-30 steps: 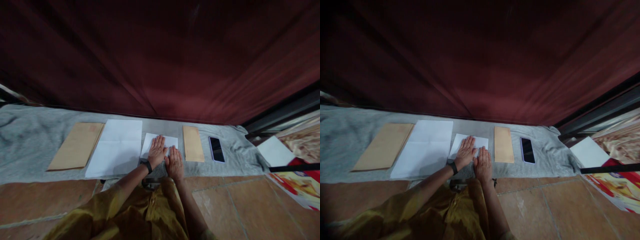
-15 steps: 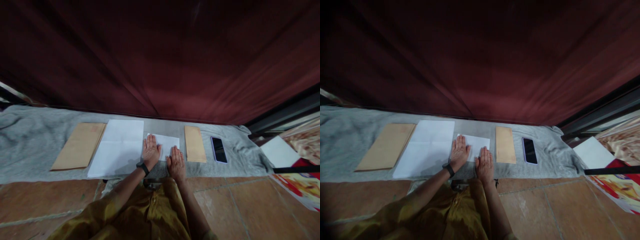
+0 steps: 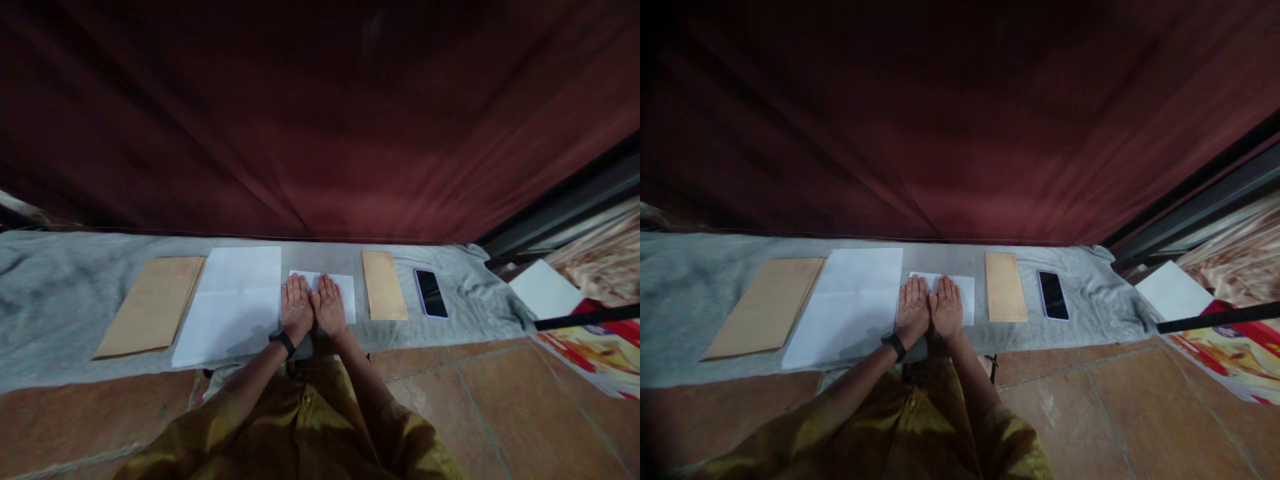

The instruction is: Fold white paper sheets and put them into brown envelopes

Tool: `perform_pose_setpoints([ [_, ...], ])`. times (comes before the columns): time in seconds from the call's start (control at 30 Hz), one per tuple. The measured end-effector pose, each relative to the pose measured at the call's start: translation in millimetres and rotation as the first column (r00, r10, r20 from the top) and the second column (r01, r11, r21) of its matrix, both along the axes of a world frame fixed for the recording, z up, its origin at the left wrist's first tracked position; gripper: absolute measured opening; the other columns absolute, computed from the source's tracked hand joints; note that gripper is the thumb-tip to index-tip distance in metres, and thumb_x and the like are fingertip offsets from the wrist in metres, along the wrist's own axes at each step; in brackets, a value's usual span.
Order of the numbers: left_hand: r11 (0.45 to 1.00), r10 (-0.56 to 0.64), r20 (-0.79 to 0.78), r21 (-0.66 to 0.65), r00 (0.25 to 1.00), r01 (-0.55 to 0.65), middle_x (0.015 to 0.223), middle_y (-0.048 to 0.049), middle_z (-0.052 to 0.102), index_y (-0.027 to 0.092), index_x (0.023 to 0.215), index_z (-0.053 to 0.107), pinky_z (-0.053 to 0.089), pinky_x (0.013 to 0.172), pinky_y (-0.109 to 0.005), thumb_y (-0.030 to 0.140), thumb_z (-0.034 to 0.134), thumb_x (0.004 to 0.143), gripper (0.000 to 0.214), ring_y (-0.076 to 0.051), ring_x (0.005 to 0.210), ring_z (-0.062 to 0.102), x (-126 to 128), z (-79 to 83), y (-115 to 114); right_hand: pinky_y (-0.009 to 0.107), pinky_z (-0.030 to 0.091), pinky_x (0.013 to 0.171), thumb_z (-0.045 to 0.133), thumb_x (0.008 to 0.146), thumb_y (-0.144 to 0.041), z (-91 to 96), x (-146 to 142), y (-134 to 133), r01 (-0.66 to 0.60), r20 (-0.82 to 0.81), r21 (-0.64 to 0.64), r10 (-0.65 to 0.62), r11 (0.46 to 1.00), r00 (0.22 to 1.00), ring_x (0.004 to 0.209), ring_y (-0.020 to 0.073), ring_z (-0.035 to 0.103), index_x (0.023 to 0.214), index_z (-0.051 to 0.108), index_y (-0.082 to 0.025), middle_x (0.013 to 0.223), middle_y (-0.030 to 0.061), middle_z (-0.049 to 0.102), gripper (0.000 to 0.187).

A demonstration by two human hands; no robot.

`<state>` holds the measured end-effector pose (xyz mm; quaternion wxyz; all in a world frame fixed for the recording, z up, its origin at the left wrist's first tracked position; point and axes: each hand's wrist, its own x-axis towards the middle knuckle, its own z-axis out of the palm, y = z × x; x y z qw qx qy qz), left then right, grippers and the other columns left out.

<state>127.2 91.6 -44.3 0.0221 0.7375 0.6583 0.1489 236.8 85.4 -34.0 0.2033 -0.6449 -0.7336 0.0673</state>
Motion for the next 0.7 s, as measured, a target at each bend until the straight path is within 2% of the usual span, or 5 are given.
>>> perform_pose_setpoints([
  [0.27, 1.000, 0.014, -0.012, 0.016, 1.000, -0.014, 0.163, -0.0274, 0.024, -0.004, 0.152, 0.033, 0.020, 0.124, -0.053, 0.030, 0.034, 0.099, 0.063, -0.034, 0.154, 0.019, 4, -0.2, 1, 0.047, 0.024, 0.122, 0.036, 0.106, -0.036, -14.0, 19, 5, 0.029, 0.102, 0.030, -0.032, 0.999, 0.994, 0.150, 0.0277, 0.031, 0.153, 0.041, -0.012, 0.161, 0.0156, 0.036, 0.053],
  [0.53, 0.999, 0.020, 0.011, 0.041, 1.000, -0.021, 0.164, -0.0252, 0.022, -0.001, 0.154, 0.029, 0.020, 0.124, -0.053, 0.035, 0.036, 0.099, 0.066, -0.032, 0.154, 0.019, 3, -4.5, 2, 0.048, 0.026, 0.120, 0.036, 0.106, -0.041, -27.5, 39, -1, 0.129, 0.149, 0.103, -0.144, 0.986, 0.978, 0.150, 0.0274, 0.031, 0.155, 0.037, -0.010, 0.160, 0.0189, 0.035, 0.058],
  [0.7, 0.997, 0.014, 0.028, 0.082, 1.000, -0.016, 0.162, -0.0268, 0.025, -0.003, 0.153, 0.031, 0.022, 0.124, -0.053, 0.035, 0.035, 0.100, 0.065, -0.033, 0.153, 0.022, 2, -5.7, 2, 0.048, 0.027, 0.119, 0.035, 0.106, -0.042, -28.7, 48, -6, 0.141, 0.156, 0.117, -0.159, 0.983, 0.975, 0.150, 0.0289, 0.030, 0.155, 0.035, -0.008, 0.160, 0.0205, 0.034, 0.060],
])
